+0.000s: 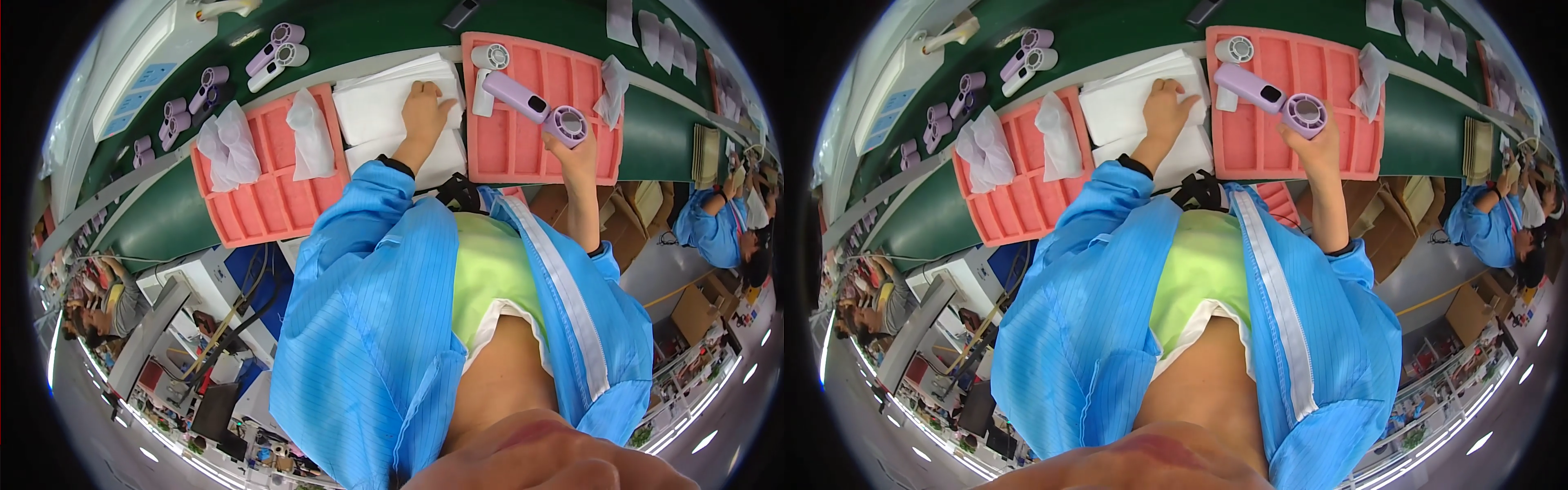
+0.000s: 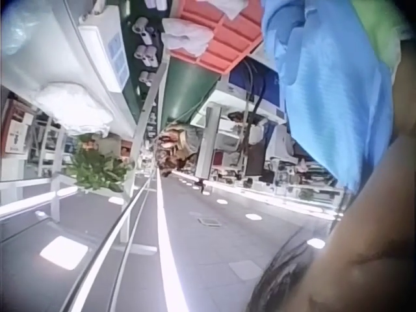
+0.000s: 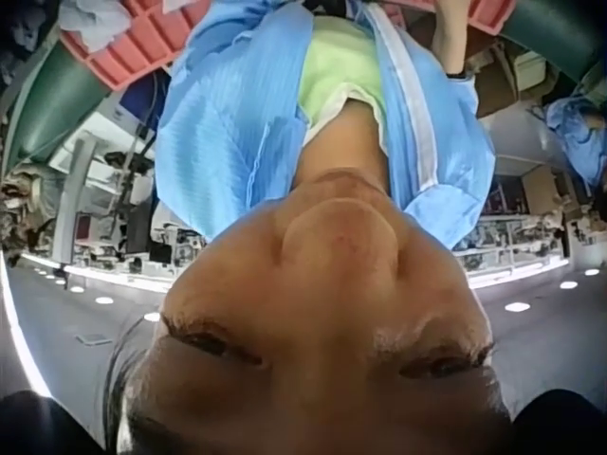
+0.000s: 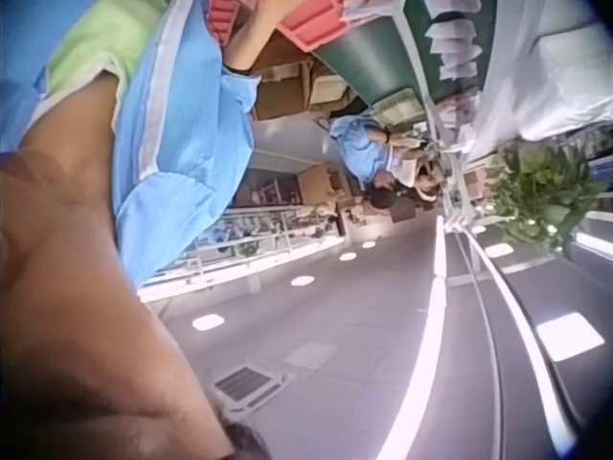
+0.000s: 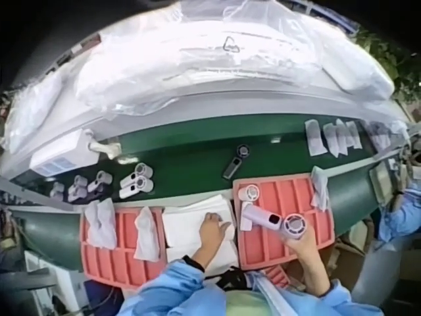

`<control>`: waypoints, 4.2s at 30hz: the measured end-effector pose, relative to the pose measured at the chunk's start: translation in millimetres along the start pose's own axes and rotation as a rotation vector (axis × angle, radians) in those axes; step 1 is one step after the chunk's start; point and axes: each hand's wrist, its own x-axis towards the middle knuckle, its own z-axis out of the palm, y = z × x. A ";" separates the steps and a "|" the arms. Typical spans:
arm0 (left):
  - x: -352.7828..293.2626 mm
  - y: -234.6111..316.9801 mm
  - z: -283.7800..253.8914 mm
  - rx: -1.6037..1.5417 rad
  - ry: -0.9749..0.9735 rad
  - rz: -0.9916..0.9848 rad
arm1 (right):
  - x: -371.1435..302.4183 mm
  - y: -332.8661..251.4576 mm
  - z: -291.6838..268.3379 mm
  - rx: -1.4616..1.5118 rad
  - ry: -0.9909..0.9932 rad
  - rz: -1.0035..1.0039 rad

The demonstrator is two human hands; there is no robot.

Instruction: The person places a pink tray on the table, then repeatedly picks up a purple handheld fan, wraps it in a white foam sheet, and places it into the tray.

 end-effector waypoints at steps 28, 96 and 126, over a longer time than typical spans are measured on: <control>-31.6 48.2 -104.6 -1.420 -0.055 -0.298 | 10.0 -33.7 69.5 -0.386 -0.261 -0.708; -6.1 20.5 -13.4 -0.028 0.006 -0.076 | 326.6 109.2 -93.9 -0.970 0.266 -0.368; -28.7 44.0 -85.2 -0.814 -0.015 -0.253 | 45.9 -38.0 40.8 -0.242 -0.348 -0.278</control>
